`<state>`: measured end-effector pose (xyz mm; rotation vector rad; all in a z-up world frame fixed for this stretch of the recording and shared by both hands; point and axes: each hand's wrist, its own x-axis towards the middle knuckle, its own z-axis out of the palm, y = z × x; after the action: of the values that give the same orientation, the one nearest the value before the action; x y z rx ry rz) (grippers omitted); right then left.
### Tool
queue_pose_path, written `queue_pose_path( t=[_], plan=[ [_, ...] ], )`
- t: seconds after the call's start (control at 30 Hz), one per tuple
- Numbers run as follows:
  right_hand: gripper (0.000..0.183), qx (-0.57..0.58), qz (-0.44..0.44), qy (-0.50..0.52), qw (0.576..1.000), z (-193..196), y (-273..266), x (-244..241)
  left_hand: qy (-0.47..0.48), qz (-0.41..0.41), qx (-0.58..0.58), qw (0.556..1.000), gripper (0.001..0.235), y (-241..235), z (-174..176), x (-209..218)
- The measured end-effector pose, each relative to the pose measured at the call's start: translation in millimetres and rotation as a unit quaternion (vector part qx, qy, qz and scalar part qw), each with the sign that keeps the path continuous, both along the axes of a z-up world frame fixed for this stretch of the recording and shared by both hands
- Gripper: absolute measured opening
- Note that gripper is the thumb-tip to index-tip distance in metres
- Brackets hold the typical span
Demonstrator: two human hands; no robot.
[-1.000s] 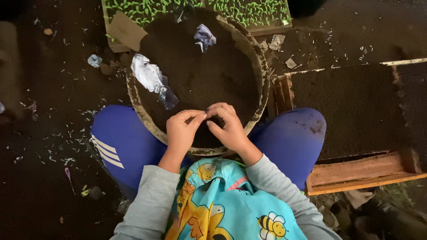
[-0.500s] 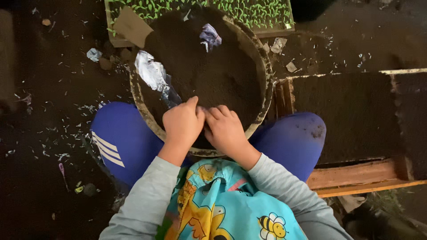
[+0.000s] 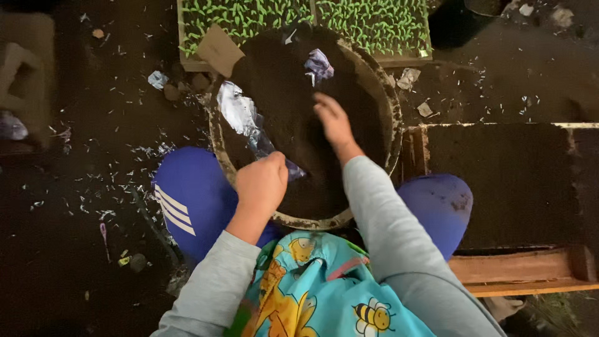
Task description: The person sits with a round container of soil on their lap, repeatedly scooping soil and small items into their hands, then transferring the soil into a rectangular wooden tray beside them. The person uses both hands to handle the soil and items, occasionally adjusting the tray.
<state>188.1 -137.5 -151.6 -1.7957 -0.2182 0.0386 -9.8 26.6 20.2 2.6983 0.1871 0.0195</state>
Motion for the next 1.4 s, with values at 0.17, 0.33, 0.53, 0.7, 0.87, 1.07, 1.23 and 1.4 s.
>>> queue_pose_path(
  t=[0.17,0.33,0.53,0.7,0.87,1.07,1.23,1.4],
  plan=[
    [0.041,0.007,0.013,0.207,0.978,16,1,-49,-0.023,-0.052,-0.009,0.998,0.020,-10,13,2],
    [0.073,0.208,-0.144,0.517,0.818,132,-7,-94,-0.091,-0.064,-0.063,0.992,0.010,-20,10,7],
    [0.086,0.355,-0.194,0.455,0.793,256,4,-111,-0.188,-0.076,-0.037,0.979,0.008,-37,4,4],
    [0.048,0.413,-0.136,0.339,0.834,217,9,-109,-0.196,-0.076,0.017,0.978,0.006,-49,-3,6],
    [0.043,0.297,-0.129,0.280,0.904,222,21,-126,-0.191,-0.065,-0.021,0.979,0.007,-52,-12,1],
    [0.013,0.251,-0.057,0.093,0.962,192,17,-127,-0.214,-0.053,-0.054,0.974,0.007,-48,-16,-2],
    [0.010,0.205,-0.027,0.042,0.977,182,8,-120,-0.217,-0.040,-0.059,0.974,0.012,-43,-12,-4],
    [0.019,-0.084,-0.036,-0.026,0.995,110,-17,-90,-0.218,-0.035,-0.028,0.975,0.007,-42,-37,-4]
  ],
)
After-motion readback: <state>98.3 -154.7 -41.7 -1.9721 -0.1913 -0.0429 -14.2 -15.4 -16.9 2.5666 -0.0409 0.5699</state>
